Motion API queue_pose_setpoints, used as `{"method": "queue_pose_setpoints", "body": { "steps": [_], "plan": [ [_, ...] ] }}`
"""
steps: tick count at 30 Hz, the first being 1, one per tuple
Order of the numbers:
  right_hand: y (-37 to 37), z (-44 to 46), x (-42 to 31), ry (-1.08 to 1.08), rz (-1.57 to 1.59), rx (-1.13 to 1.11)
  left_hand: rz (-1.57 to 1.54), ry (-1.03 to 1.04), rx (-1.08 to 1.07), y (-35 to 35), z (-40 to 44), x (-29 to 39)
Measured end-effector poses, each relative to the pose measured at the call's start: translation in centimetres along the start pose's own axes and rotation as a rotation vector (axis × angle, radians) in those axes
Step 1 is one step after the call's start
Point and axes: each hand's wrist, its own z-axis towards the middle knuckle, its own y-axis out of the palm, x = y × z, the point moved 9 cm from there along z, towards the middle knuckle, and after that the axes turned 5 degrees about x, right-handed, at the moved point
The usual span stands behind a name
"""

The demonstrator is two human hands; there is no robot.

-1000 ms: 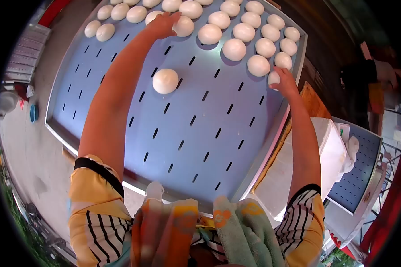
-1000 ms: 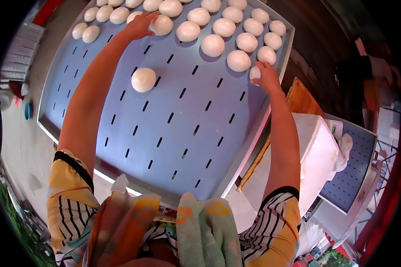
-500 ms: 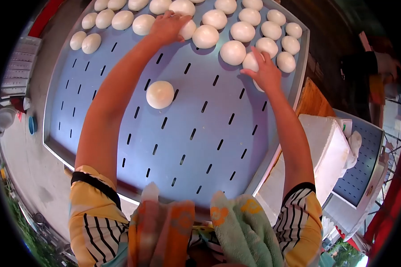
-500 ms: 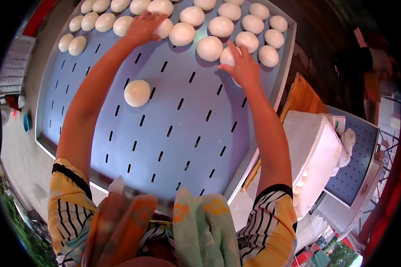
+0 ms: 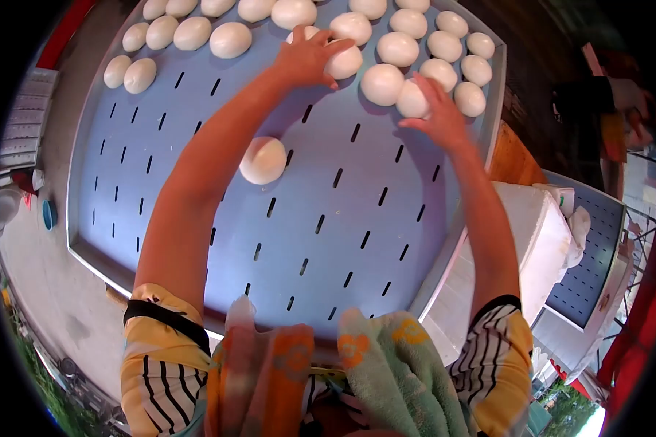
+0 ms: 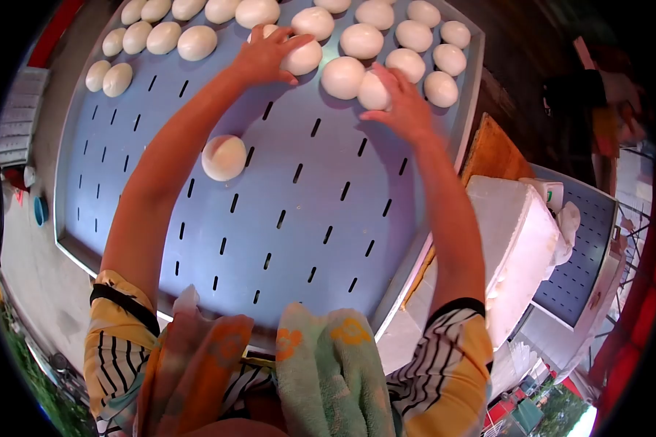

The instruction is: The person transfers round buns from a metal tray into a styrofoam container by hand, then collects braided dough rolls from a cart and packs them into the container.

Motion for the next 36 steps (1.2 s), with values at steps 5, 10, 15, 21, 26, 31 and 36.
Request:
{"method": "queue_pose_setpoints", "body": {
  "steps": [5,10,15,21,26,31,36],
  "plan": [
    [1.5,-1.1,3.0,0.122,-0.082,-0.084,0.000,0.052,0.087,1.1,0.7,-0.2],
    [0.9,0.9,-0.2,0.088,0.007,-0.165,-0.044,0.145,0.134,2.1,-0.1,3.3],
    [1.9,0.8,2.3,0.217,0.032,-0.306,-0.213,0.097,-0.069,1.0,0.8,2.7],
    [3.9,3.2,2.1,0.145,0.259,-0.333,-0.132,0.140,0.059,1.5,1.1,4.3],
    [5.7,0.9,2.2,0.349,0.662,-0.269,-0.263,0.124,0.067,0.0,-0.7,4.9],
    [0.8,-3.7,-2.1,0.330,0.683,-0.151,-0.314,0.334,0.202,-4.0,-4.1,6.7],
    [-8.7,-11.5,-4.4,0.305,0.521,-0.194,-0.301,0.250,0.148,-11.3,-9.4,17.3]
  ]
}}
